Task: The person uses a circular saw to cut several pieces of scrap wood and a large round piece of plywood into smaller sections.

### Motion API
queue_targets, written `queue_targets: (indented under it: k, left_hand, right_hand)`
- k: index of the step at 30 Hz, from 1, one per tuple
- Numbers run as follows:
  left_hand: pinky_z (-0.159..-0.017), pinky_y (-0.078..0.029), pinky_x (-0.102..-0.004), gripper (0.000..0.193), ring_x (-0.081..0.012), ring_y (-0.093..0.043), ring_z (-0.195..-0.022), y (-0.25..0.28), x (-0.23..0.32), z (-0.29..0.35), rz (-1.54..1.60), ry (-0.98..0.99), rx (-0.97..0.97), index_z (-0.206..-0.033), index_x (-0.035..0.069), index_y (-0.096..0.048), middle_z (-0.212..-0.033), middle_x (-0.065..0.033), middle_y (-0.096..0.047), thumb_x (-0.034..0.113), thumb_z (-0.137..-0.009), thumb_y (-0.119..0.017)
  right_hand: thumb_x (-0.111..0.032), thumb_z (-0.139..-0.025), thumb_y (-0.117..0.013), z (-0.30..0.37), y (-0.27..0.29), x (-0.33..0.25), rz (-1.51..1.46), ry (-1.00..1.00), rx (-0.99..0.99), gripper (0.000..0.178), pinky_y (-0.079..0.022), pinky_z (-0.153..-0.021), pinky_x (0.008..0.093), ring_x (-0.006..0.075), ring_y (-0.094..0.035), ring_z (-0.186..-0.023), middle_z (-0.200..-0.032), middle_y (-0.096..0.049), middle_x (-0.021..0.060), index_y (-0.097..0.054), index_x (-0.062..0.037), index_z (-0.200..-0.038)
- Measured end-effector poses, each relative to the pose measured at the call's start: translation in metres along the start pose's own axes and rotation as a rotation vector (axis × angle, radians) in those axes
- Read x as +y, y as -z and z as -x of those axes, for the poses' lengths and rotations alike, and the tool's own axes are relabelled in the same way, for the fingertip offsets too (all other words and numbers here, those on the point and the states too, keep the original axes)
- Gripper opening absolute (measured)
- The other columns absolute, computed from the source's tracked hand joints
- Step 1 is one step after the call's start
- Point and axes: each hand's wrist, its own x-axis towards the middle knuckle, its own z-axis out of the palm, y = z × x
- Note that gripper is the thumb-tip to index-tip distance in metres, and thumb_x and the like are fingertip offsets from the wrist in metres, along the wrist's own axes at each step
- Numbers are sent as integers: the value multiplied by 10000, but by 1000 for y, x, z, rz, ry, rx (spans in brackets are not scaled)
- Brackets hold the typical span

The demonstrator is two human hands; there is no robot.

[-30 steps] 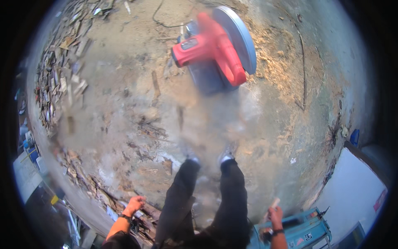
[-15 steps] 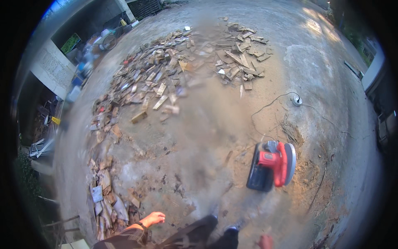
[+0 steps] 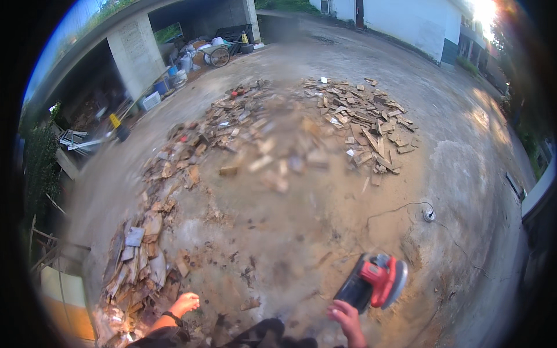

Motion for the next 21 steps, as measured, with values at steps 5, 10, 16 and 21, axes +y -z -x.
queue_targets:
  k: [5, 10, 16, 21]
  left_hand:
    - [-417, -394, -224, 136, -100, -527, -501, -8, -81, 86, -29, 251, 49, -743, 45, -600, -616, -27, -585, 168, -793, -570]
    - [-447, -421, -235, 157, -107, -545, -531, -64, -132, 162, 55, 303, 105, -759, 52, -604, -644, -32, -600, 202, -795, -582]
    - [-517, -460, -266, 159, -133, -572, -580, -117, -200, 228, 258, 324, 156, -842, 30, -615, -686, -60, -616, 177, -818, -561]
    - [-509, -404, -231, 201, -93, -529, -596, -141, -254, 262, 250, -192, 186, -895, 70, -584, -696, -14, -576, 251, -811, -610]
  right_hand:
    - [-48, -779, -560, 75, 72, 63, 160, -328, 93, 409, -542, -654, 347, 268, -630, -765, -959, -598, 201, -462, 87, -1152]
    - [-59, -753, -596, 109, 153, 79, 511, -625, 136, 378, -539, -577, 320, 238, -635, -658, -818, -616, 164, -517, 88, -1093]
    - [-68, -748, -601, 35, 157, 54, 854, -387, 13, 344, -515, -539, 272, 191, -625, -642, -783, -612, 132, -544, 69, -1059]
    - [-87, -756, -586, 22, 116, 29, 682, -392, -134, 301, -499, -525, 252, 169, -605, -619, -789, -608, 111, -555, 55, -1020]
